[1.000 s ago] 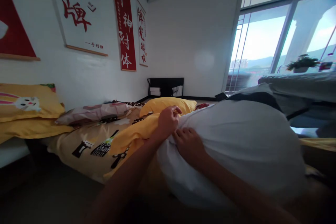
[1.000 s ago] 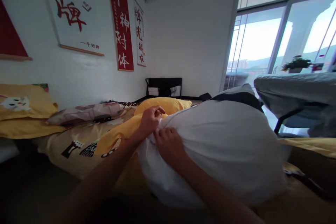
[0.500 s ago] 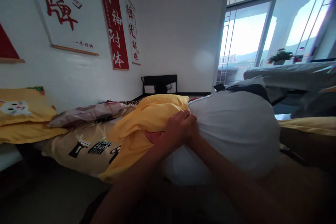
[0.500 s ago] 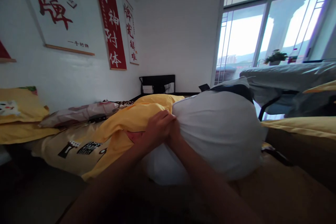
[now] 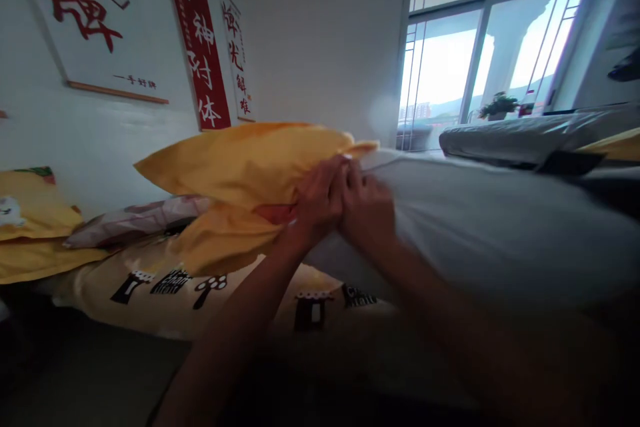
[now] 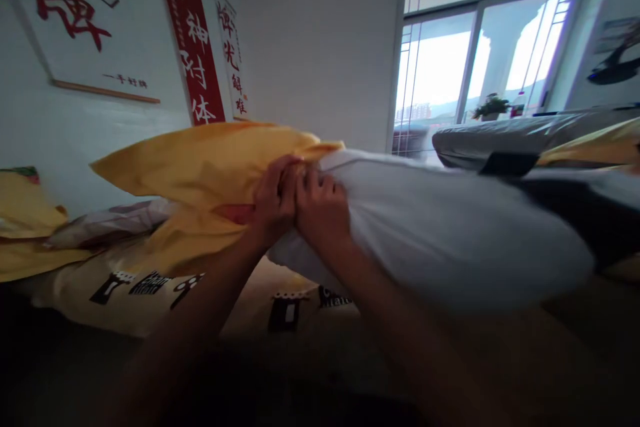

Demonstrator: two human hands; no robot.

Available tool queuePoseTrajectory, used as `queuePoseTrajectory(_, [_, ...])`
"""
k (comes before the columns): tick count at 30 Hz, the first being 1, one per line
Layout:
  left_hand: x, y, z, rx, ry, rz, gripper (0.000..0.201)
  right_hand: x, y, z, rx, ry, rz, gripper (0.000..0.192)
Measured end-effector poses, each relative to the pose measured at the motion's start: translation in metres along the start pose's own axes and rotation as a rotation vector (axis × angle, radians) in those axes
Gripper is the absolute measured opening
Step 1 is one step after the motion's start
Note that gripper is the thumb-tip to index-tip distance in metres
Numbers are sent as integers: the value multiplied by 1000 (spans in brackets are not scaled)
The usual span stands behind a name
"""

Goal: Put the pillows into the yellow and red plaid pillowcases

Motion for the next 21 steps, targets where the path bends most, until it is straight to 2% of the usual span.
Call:
queuePoseTrajectory(2, [29, 21, 18, 304, -183, -100, 29, 10, 24, 15, 129, -67, -32, 44])
queuePoseTrajectory(4, [63, 34, 41, 593, -380, -219, 28, 24, 46, 26, 256, -289, -76, 43])
queuePoseTrajectory(5, [78, 34, 50, 659, -461, -268, 30, 29, 52, 30, 286, -394, -92, 44])
queuePoseTrajectory(6, [90, 29, 56, 658, -523, -296, 32, 30, 54, 33, 286, -473, -98, 46])
queuePoseTrajectory(7, [100, 21, 59, 608, -567, -305, 34, 29, 53, 35, 255, -509, -91, 49])
queuePoseTrajectory(8, [108, 12, 61, 544, -599, -301, 37, 23, 48, 34, 201, -494, -72, 53])
queuePoseTrajectory(10, [117, -2, 64, 480, -642, -292, 41, 3, 37, 32, 68, -343, 0, 62])
queuePoseTrajectory(11, [119, -7, 64, 482, -649, -293, 40, -9, 33, 31, 25, -248, 36, 67])
queuePoseTrajectory(13, [116, -9, 64, 547, -645, -319, 35, -29, 32, 31, 39, -130, 84, 80])
queuePoseTrajectory(15, [108, -6, 61, 624, -622, -366, 34, -36, 38, 32, 134, -139, 109, 87])
queuePoseTrajectory(18, [92, 1, 51, 633, -556, -435, 36, -28, 42, 38, 240, -226, 119, 77])
queuePoseTrajectory(21, [79, 6, 42, 482, -506, -387, 32, -8, 41, 43, 306, -307, 87, 46])
Point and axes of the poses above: each hand's wrist, its own z-axis away from the middle knuckle, its own y-axis out of the palm, x = y × z, the point moved 6 cm from there along -z, towards the middle knuckle, and after that the axes turned 7 degrees about x, right-handed, at the moved point
